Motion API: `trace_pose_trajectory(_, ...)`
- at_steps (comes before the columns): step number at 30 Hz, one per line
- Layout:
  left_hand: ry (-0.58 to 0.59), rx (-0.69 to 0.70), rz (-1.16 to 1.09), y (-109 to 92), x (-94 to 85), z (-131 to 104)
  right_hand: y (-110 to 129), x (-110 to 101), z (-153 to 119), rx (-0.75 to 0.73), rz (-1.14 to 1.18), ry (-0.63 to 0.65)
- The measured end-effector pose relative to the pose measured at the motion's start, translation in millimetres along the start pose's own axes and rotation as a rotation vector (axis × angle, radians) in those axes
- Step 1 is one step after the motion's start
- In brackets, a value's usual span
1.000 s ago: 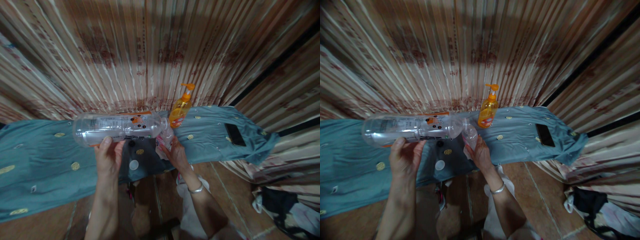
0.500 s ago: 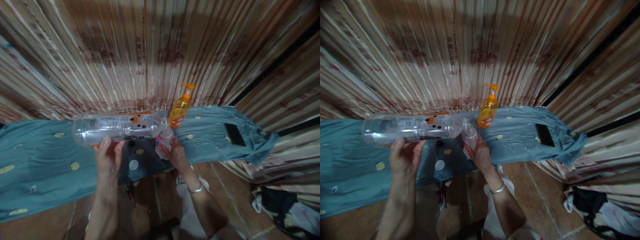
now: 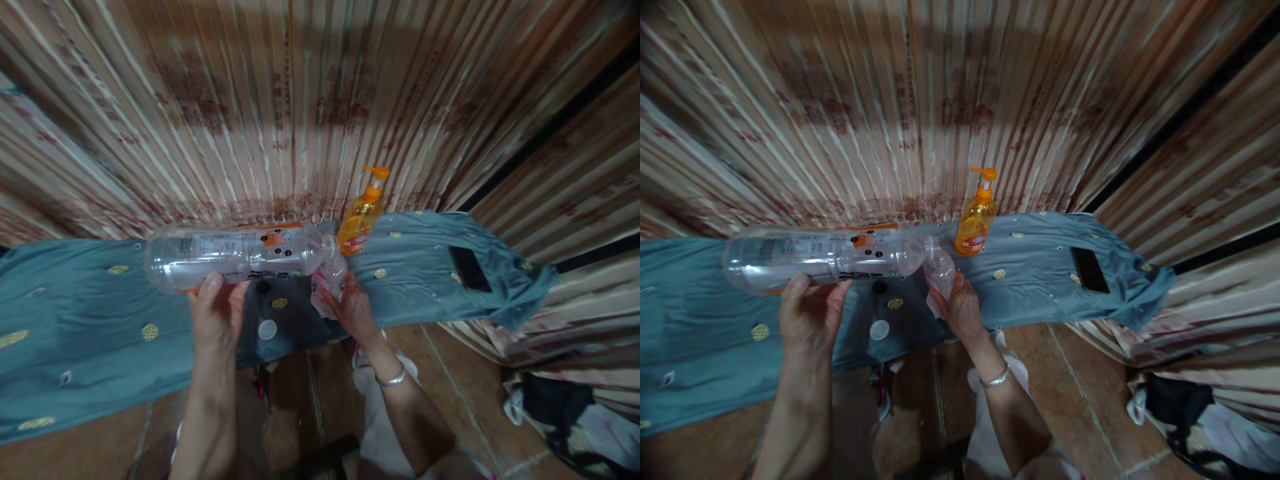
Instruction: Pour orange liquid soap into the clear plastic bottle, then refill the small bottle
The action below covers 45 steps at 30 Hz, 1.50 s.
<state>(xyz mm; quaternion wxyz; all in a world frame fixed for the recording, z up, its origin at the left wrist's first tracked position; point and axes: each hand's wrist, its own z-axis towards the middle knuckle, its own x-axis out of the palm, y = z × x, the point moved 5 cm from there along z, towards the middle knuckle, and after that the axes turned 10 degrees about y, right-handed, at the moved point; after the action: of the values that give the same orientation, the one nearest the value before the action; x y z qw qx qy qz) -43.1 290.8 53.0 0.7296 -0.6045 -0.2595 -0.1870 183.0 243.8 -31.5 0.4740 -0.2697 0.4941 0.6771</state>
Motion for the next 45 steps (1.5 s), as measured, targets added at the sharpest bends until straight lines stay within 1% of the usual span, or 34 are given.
trace_pose_trajectory(5, 0.017, 0.004, -0.004, 1.1, -0.9, 0.8, 0.7, -0.1, 0.0, 0.002, -0.007, -0.005)
trace_pose_trajectory(12, 0.073, 0.007, 0.058, 2.7, -4.5, 2.3, 1.3, -1.3, 0.9, 0.003, -0.008, -0.004)
trace_pose_trajectory(16, 0.054, 0.022, 0.034, 1.8, -3.7, 1.3, 2.1, -1.8, 1.2, -0.004, -0.009, -0.004)
trace_pose_trajectory(21, 0.065, 0.005, 0.051, 1.3, -2.1, 1.5, 2.2, -1.2, 0.9, -0.014, -0.013, -0.006)
trace_pose_trajectory(30, 0.013, 0.014, 0.016, 0.2, 0.1, 0.0, 0.7, -0.6, 1.2, 0.005, -0.016, -0.006)
trace_pose_trajectory(37, 0.049, 0.025, 0.031, -0.2, 0.6, 0.2, 1.0, -1.1, 1.6, 0.019, -0.014, -0.003)
trace_pose_trajectory(45, 0.000, 0.009, 0.003, 0.2, 0.1, -0.7, 1.1, -0.2, 1.0, 0.008, -0.019, -0.009)
